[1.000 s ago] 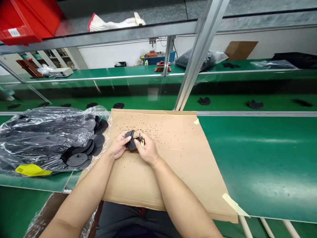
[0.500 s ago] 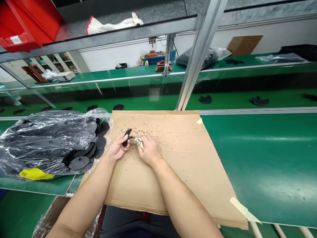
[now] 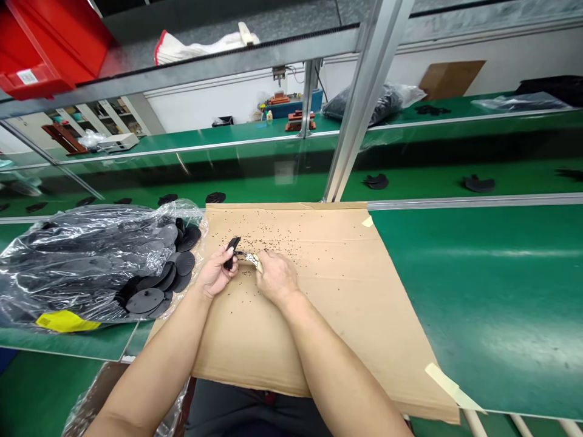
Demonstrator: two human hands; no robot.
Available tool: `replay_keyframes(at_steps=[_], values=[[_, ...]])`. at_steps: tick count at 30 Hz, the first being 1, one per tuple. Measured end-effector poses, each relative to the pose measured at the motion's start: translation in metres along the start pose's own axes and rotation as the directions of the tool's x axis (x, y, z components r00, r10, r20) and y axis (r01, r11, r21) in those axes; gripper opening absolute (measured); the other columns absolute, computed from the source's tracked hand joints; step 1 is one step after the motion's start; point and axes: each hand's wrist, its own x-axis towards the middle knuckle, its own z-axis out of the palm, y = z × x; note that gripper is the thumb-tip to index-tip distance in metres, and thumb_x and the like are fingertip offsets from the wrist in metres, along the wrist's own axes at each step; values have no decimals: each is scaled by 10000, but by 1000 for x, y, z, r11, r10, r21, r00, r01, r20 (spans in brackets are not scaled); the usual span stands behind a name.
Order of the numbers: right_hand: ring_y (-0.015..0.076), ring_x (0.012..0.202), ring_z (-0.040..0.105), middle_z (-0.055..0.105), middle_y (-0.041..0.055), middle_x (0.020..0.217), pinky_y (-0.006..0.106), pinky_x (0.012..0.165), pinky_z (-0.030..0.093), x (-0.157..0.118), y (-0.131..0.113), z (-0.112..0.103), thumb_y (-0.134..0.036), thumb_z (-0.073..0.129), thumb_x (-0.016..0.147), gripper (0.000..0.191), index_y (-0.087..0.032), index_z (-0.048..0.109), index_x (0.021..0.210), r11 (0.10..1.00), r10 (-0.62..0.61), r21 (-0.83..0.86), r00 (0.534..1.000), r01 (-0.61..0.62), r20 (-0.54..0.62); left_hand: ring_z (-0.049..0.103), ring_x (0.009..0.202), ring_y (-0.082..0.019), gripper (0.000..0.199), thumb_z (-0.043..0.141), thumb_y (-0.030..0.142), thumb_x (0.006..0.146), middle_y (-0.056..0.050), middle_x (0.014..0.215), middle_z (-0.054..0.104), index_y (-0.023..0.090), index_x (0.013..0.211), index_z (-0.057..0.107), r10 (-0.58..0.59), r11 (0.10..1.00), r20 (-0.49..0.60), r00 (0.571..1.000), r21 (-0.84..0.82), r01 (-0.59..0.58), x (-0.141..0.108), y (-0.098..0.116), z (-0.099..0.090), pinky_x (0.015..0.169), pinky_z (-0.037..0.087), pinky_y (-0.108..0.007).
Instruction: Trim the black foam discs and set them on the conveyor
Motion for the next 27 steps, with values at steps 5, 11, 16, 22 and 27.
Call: replay_keyframes(at_steps=[5, 11, 16, 22, 27], values=[[206, 850, 560, 626, 35, 918, 282, 693, 373, 2, -4, -6, -151, 505, 809, 112, -215, 553, 887, 998, 62, -28, 994, -60, 86, 486, 506, -78, 423, 794, 267, 650, 18, 630, 532, 181, 889, 456, 21, 999, 9, 1000, -39, -21, 0, -4, 2, 448, 335, -149], [198, 810, 570, 633, 24, 891, 275, 645, 347, 5, -4, -5, -152, 512, 810, 142, -230, 568, 915, 991, 128, 20, 975, -133, 182, 553, 564, -113, 475, 810, 290, 641, 27, 659, 532, 196, 939, 453, 50, 999, 18, 999, -10, -50, -1, -2, 4, 493, 415, -189], [165, 706, 531, 614, -3, 788, 255, 571, 299, 8, 3, 0, -142, 500, 803, 100, -228, 551, 806, 965, 209, 128, 964, -231, 165, 550, 552, -89, 569, 828, 256, 620, 38, 757, 552, 222, 1074, 487, 152, 988, -6, 988, -2, -152, 5, 2, 0, 493, 429, -193], [164, 679, 499, 576, -1, 741, 248, 577, 312, 3, 4, 4, -170, 502, 789, 57, -215, 528, 764, 951, 153, 267, 987, -158, 41, 530, 580, -55, 471, 814, 206, 646, 17, 824, 591, 186, 1035, 548, 154, 985, -17, 988, -72, -155, 7, 1, -6, 494, 413, -152], [162, 716, 505, 580, 3, 772, 251, 630, 332, -1, 1, 6, -199, 503, 805, 35, -213, 527, 786, 957, 86, 276, 996, -90, 27, 603, 694, -125, 469, 800, 206, 661, -15, 874, 616, 197, 1050, 540, 90, 994, -25, 996, -63, -92, 4, 4, -2, 526, 466, -190]])
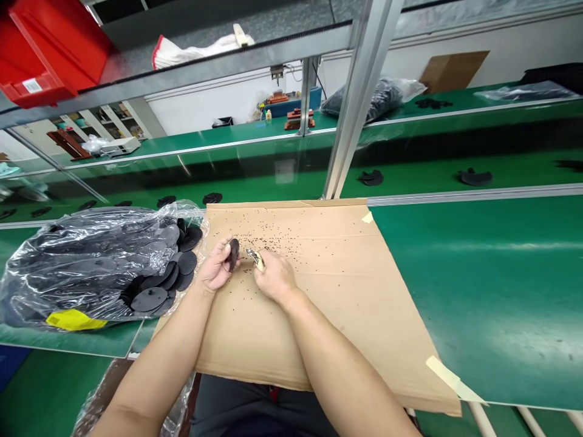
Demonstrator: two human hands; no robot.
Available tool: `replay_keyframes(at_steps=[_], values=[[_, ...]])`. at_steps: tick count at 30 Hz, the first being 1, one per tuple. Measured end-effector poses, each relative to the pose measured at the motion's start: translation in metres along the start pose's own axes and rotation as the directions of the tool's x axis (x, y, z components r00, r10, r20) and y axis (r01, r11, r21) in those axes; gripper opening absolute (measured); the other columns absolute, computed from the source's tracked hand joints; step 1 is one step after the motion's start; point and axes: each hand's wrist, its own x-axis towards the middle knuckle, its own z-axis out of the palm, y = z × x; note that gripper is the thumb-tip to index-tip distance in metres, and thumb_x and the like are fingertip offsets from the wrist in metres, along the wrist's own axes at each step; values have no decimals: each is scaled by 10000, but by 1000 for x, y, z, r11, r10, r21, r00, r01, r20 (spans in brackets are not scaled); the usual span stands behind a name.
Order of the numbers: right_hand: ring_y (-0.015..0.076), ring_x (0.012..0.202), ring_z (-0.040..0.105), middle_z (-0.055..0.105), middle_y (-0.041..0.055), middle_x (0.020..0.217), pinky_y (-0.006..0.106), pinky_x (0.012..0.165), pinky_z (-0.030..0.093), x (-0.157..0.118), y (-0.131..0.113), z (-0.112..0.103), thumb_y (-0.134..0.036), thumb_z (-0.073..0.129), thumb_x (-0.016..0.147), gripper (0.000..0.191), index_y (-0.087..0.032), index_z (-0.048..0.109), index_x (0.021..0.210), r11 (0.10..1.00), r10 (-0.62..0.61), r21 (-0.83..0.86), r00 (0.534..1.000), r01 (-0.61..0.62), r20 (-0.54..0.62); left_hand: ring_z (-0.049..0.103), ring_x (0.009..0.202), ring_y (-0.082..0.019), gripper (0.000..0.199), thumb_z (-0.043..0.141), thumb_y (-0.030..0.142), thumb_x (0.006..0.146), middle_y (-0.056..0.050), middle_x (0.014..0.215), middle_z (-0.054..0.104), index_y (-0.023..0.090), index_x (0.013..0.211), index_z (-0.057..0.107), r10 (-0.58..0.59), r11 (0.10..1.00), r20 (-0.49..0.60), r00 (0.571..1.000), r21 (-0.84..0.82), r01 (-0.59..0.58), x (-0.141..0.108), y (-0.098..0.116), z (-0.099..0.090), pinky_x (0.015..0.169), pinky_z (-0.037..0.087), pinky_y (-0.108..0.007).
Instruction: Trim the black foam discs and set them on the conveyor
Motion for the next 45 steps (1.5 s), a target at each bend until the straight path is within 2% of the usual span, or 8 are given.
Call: replay_keyframes(at_steps=[5, 10, 17, 24, 32, 38, 42, 45], values=[[171, 782, 526, 604, 14, 855, 263, 669, 348, -3, 0, 3, -200, 510, 809, 64, -217, 552, 855, 995, -92, -28, 995, 93, 38, 509, 530, -85, 298, 744, 230, 732, 12, 699, 528, 168, 945, 545, -140, 990, -40, 989, -41, 138, 0, 4, -2, 363, 285, -131], [187, 822, 557, 616, 24, 875, 275, 710, 380, -6, -4, 6, -198, 509, 810, 93, -219, 565, 882, 984, -157, -74, 983, 164, 96, 341, 400, -32, 221, 690, 210, 776, 44, 637, 460, 157, 940, 552, -208, 972, 132, 969, -86, 221, -2, 3, -2, 333, 223, -124], [204, 850, 580, 630, 38, 896, 284, 716, 401, -7, -7, 6, -191, 522, 775, 134, -218, 573, 896, 976, -174, -107, 974, 190, 145, 321, 361, -29, 266, 719, 252, 750, 51, 610, 466, 154, 940, 562, -224, 975, 101, 969, 6, 224, -6, 2, 7, 316, 201, -132], [200, 810, 587, 637, 37, 866, 281, 679, 390, -6, -11, 2, -190, 525, 781, 129, -225, 588, 888, 979, -126, -133, 971, 154, 202, 307, 355, -19, 289, 746, 273, 723, 52, 611, 449, 149, 911, 565, -221, 975, 79, 972, 37, 219, -6, 1, 9, 308, 165, -130], [216, 703, 601, 658, 47, 798, 284, 555, 336, -3, -15, -1, -167, 527, 764, 153, -244, 615, 863, 975, -25, -205, 955, 89, 295, 332, 384, -28, 352, 790, 284, 675, 59, 576, 419, 129, 902, 570, -151, 987, 41, 988, 67, 148, -5, -4, 9, 317, 214, -132], [234, 700, 607, 664, 71, 785, 289, 549, 351, -2, -20, -3, -153, 545, 743, 167, -241, 640, 850, 967, 59, -254, 939, 31, 338, 363, 405, -25, 365, 805, 299, 661, 37, 622, 490, 120, 889, 584, -147, 985, -13, 989, 89, 148, -4, -7, 10, 334, 268, -134], [227, 687, 590, 644, 53, 737, 292, 570, 363, -4, -14, 0, -187, 542, 747, 111, -235, 628, 800, 986, 48, -165, 962, -3, 269, 367, 417, -23, 369, 809, 314, 652, 18, 660, 517, 115, 878, 597, -106, 993, 10, 994, 56, 105, -3, -11, 13, 323, 222, -133], [205, 654, 561, 599, 26, 684, 290, 576, 386, -4, -3, -2, -242, 561, 718, 66, -225, 605, 763, 977, 80, 178, 979, -114, 190, 405, 426, -42, 459, 833, 382, 607, 10, 667, 526, 119, 887, 583, -35, 999, 23, 999, 15, 34, 0, -12, 12, 328, 235, -145]])
